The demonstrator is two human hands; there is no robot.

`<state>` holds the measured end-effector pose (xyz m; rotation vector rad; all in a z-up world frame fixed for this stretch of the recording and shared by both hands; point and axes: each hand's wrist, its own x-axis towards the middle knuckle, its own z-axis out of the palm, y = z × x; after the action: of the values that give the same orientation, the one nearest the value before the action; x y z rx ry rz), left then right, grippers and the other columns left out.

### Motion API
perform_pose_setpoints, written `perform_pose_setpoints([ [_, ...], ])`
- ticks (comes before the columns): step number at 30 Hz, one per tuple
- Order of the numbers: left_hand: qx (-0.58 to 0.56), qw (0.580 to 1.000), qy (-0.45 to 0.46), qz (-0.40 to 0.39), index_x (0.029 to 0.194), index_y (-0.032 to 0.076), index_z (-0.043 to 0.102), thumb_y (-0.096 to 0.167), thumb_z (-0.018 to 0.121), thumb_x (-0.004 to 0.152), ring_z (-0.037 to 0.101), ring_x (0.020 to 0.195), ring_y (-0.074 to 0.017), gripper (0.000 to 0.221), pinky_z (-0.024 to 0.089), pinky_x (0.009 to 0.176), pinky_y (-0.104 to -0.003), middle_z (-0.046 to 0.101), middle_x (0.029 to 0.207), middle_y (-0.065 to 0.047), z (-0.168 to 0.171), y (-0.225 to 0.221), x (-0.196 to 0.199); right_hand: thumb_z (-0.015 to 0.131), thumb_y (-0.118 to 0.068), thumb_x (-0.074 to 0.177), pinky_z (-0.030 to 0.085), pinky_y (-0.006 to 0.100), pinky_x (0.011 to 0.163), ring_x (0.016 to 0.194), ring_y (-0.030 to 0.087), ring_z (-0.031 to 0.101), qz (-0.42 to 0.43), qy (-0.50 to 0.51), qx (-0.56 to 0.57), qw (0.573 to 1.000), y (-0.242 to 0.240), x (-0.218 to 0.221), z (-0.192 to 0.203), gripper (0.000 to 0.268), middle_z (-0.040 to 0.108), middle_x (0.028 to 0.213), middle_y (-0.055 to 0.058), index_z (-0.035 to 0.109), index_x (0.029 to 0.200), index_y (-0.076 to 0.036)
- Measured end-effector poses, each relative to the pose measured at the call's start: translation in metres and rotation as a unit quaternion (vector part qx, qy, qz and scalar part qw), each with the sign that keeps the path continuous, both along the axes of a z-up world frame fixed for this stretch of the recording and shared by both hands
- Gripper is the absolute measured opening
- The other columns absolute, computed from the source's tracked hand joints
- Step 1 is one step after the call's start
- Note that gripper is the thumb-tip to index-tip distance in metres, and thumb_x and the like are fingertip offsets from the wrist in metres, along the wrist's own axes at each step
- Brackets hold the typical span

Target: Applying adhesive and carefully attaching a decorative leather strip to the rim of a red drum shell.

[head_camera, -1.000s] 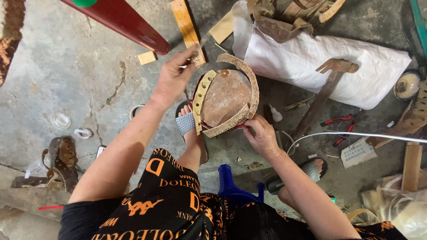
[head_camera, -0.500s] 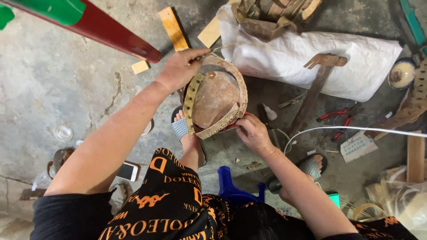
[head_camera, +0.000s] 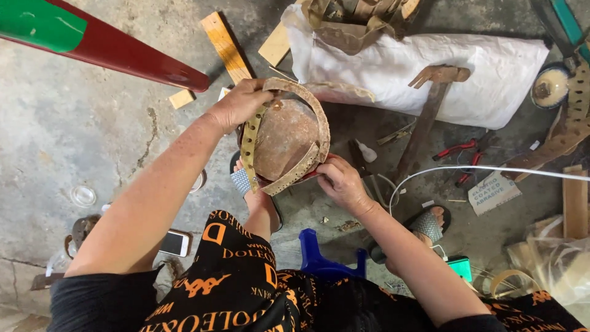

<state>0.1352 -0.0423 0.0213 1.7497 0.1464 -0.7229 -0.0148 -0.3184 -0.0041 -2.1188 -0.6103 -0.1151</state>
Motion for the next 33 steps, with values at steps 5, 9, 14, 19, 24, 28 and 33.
perform_pose_setpoints([
  [5, 0.007, 0.997, -0.033, -0.069, 0.118, 0.004, 0.073, 0.038, 0.058, 0.094, 0.067, 0.112, -0.0361, 0.044, 0.048, 0.102, -0.048, 0.073, 0.11, -0.021, 0.042, -0.011, -0.004, 0.076, -0.005, 0.082, 0.059, 0.049, 0.081, 0.083, 0.036, 0.071, -0.026, 0.066, 0.019, 0.997, 0.0, -0.011, -0.012, 0.019, 0.065, 0.083, 0.01, 0.068, 0.098, -0.011],
  [9, -0.058, 0.99, -0.114, -0.058, 0.112, 0.01, 0.077, 0.027, 0.076, 0.094, 0.067, 0.114, -0.0204, 0.024, 0.047, 0.107, -0.038, 0.075, 0.115, -0.009, 0.018, -0.005, -0.014, 0.076, -0.004, 0.084, 0.058, 0.043, 0.083, 0.086, 0.03, 0.073, -0.055, 0.171, 0.077, 0.981, 0.003, -0.018, -0.015, 0.019, 0.07, 0.088, 0.009, 0.068, 0.1, -0.011],
  [14, -0.112, 0.984, -0.132, -0.033, 0.113, 0.007, 0.075, 0.018, 0.077, 0.094, 0.064, 0.11, -0.0169, 0.022, 0.048, 0.106, -0.038, 0.075, 0.112, -0.008, 0.008, -0.004, -0.015, 0.074, -0.003, 0.086, 0.055, 0.043, 0.086, 0.088, 0.026, 0.07, -0.075, 0.234, 0.117, 0.962, 0.003, -0.022, -0.007, 0.023, 0.069, 0.092, 0.011, 0.067, 0.107, -0.008],
  [19, -0.122, 0.984, -0.125, -0.037, 0.112, 0.011, 0.075, 0.019, 0.076, 0.095, 0.065, 0.111, -0.0132, 0.019, 0.048, 0.106, -0.036, 0.075, 0.112, -0.002, 0.012, -0.006, -0.011, 0.074, -0.002, 0.089, 0.052, 0.037, 0.087, 0.09, 0.015, 0.062, -0.102, 0.27, 0.173, 0.942, 0.009, -0.026, 0.0, 0.024, 0.067, 0.096, 0.006, 0.065, 0.111, -0.008],
  [24, -0.096, 0.98, -0.159, -0.069, 0.114, 0.007, 0.076, 0.018, 0.072, 0.097, 0.066, 0.117, -0.0232, 0.021, 0.047, 0.106, -0.041, 0.074, 0.116, -0.012, 0.01, -0.006, -0.011, 0.071, -0.002, 0.092, 0.05, 0.034, 0.09, 0.093, 0.014, 0.06, -0.127, 0.268, 0.215, 0.931, 0.014, -0.031, 0.004, 0.025, 0.063, 0.099, 0.006, 0.062, 0.114, -0.008],
  [28, -0.085, 0.981, -0.151, -0.092, 0.114, 0.008, 0.077, 0.019, 0.072, 0.099, 0.064, 0.12, -0.0232, 0.019, 0.046, 0.108, -0.041, 0.073, 0.12, -0.012, -0.006, 0.002, -0.009, 0.071, -0.001, 0.093, 0.049, 0.033, 0.089, 0.093, 0.014, 0.058, -0.129, 0.266, 0.232, 0.927, 0.016, -0.035, -0.003, 0.023, 0.06, 0.099, 0.005, 0.061, 0.112, -0.008],
  [33, -0.081, 0.985, -0.134, -0.074, 0.116, 0.009, 0.075, 0.022, 0.074, 0.097, 0.065, 0.119, -0.0229, 0.023, 0.046, 0.108, -0.04, 0.073, 0.12, -0.009, 0.014, -0.004, -0.011, 0.07, 0.0, 0.093, 0.05, 0.032, 0.09, 0.094, 0.014, 0.059, -0.125, 0.279, 0.261, 0.915, 0.016, -0.035, 0.004, 0.021, 0.059, 0.101, 0.006, 0.058, 0.109, -0.007],
])
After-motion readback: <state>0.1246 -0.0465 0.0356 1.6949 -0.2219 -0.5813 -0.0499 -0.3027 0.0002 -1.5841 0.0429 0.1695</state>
